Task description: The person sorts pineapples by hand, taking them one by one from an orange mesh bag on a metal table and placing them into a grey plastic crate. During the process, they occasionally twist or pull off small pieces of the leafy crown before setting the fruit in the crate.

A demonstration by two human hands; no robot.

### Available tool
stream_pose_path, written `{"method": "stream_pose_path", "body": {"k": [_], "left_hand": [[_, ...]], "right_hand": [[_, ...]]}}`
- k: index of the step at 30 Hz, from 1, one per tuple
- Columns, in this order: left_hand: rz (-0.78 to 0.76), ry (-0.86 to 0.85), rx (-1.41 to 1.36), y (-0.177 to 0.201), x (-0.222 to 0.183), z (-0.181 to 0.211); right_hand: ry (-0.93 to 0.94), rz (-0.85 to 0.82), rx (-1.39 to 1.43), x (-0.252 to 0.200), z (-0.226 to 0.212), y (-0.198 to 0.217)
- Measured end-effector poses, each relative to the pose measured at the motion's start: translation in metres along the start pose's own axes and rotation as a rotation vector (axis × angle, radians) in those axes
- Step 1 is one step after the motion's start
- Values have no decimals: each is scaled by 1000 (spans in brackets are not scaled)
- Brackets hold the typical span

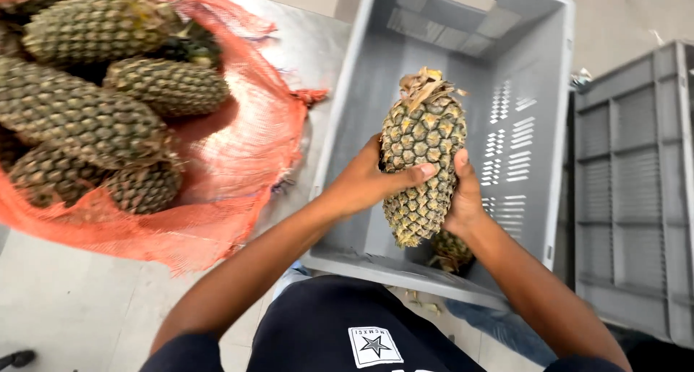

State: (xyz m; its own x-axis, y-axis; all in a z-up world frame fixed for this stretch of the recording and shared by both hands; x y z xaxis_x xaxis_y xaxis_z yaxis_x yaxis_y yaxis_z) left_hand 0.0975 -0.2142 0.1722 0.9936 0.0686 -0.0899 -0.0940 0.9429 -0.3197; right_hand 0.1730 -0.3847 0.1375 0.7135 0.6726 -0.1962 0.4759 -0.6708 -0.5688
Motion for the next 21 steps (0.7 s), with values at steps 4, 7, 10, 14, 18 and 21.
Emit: {"method": "stream_pose_path", "body": {"k": [4,7,10,14,18,21], "left_hand": [[-154,287,-83,-29,31,-23],[-135,502,4,-40,49,-50],[-78,643,74,-49,61,-80],[-26,778,66,-53,64,-119],[-13,832,75,-54,68,-153],[-44,805,145,-54,67,-174]], "right_hand": [[-83,199,-173,-11,-13,51],[-159,274,-247,-13,-19,71],[-248,332,-257,-17,-14,87],[-389,380,-211,-9,17,118],[-463,403,-183,-14,33,128],[-497,441,-232,-17,54,144]]}}
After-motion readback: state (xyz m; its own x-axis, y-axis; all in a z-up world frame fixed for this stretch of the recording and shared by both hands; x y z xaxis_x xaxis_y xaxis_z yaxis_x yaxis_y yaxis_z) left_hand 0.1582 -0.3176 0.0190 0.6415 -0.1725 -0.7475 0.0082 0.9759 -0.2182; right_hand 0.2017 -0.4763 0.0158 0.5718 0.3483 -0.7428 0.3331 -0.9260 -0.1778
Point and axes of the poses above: each hand's wrist, its own x-axis towards the middle knuckle, its own y-axis out of the back of the hand, z = x × y, the point moved 3 cm from there along x, towards the middle knuckle, and after that the axes turned 5 degrees about y, right-handed, at the moved point
